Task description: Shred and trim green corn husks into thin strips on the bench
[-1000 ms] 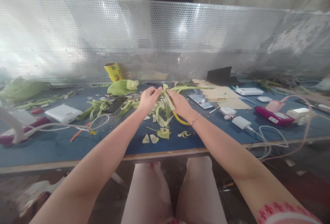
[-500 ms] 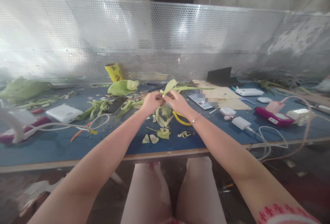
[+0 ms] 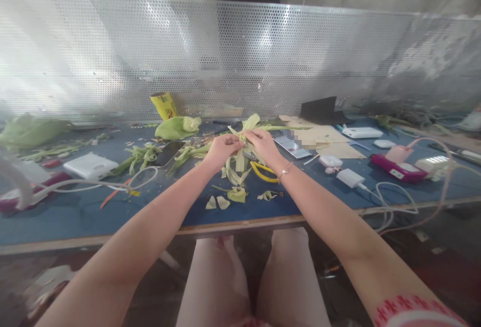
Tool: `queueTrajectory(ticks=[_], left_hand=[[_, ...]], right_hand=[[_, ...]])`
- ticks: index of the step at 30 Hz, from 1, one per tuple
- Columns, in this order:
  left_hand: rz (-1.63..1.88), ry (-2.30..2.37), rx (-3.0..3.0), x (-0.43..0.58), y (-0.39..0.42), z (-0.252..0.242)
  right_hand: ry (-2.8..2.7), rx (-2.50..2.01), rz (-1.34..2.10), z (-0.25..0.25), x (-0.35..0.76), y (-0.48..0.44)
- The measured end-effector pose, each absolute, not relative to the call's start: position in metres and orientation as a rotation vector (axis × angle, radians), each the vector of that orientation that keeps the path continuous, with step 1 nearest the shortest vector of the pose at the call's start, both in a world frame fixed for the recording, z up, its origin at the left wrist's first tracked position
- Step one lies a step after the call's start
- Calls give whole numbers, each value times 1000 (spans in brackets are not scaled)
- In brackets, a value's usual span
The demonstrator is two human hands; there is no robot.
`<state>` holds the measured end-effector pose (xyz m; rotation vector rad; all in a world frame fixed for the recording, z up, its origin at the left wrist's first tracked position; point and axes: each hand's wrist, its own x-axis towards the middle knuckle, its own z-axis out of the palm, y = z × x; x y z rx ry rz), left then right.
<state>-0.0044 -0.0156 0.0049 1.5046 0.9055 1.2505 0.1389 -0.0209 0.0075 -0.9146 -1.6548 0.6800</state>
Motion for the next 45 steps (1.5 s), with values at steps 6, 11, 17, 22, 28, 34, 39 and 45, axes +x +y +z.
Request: queueTrajectory(ticks=[6, 11, 17, 22, 28, 34, 39, 45], left_hand=[[1181, 1002, 1723, -10, -8, 1], [1210, 1052, 1783, -10, -7, 0], [1191, 1129, 1838, -8, -13, 7], [1204, 1141, 1875, -8, -10, 6], [1278, 1152, 1936, -7, -7, -1], [1281, 1048, 1778, -1, -11, -5], [1281, 917, 1562, 3, -17, -2], [1279, 900, 1436, 6, -18, -4]], right_hand=[[-1501, -937, 670, 12, 140, -23], [-1509, -988, 626, 11, 141, -23], [-1552, -1041, 531, 8, 141, -18], [-1530, -1080, 419, 6, 140, -16], [-1560, -1119, 356, 2, 138, -14], [-1590, -1029, 341, -6, 137, -10], [-1594, -995, 277, -7, 137, -7], [-1567, -980, 367, -5, 136, -9]])
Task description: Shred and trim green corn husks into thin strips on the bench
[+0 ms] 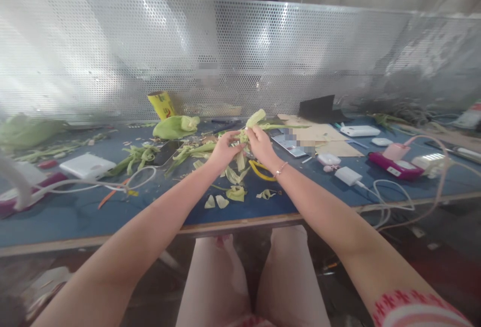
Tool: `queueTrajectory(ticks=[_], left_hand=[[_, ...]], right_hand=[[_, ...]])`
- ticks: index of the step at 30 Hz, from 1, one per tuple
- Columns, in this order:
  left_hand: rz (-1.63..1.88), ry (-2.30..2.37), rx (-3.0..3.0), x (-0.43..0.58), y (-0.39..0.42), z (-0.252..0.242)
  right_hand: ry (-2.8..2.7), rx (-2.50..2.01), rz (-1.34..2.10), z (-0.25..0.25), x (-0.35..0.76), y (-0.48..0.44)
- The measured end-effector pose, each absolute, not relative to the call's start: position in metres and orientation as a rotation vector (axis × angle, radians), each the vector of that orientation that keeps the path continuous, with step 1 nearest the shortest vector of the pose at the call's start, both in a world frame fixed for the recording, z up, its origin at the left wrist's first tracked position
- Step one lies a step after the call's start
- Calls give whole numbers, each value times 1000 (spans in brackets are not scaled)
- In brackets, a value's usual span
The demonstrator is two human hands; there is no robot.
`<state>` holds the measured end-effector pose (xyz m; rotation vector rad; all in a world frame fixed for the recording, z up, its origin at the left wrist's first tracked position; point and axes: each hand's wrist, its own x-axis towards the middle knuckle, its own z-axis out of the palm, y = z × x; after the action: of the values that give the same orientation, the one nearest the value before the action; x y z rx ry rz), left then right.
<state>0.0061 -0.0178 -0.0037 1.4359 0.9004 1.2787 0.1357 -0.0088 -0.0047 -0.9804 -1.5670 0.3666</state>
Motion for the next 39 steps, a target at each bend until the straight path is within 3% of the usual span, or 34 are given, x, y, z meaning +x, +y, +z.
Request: queueTrajectory(ticks=[13, 19, 25, 32, 39], left_hand=[[1451, 921, 1945, -1, -8, -3], [1433, 854, 2041, -5, -9, -1], [1481, 843, 2077, -7, -12, -1], [1483, 866, 2013, -1, -12, -3], [1364, 884, 1938, -3, -16, 7]], right_hand=[[-1440, -944, 527, -6, 130, -11], [-1432, -976, 440, 0, 129, -14], [-1426, -971, 726, 0, 131, -15], [-1534, -989, 314, -4, 130, -14], [-1602, -967, 208, -5, 133, -14]])
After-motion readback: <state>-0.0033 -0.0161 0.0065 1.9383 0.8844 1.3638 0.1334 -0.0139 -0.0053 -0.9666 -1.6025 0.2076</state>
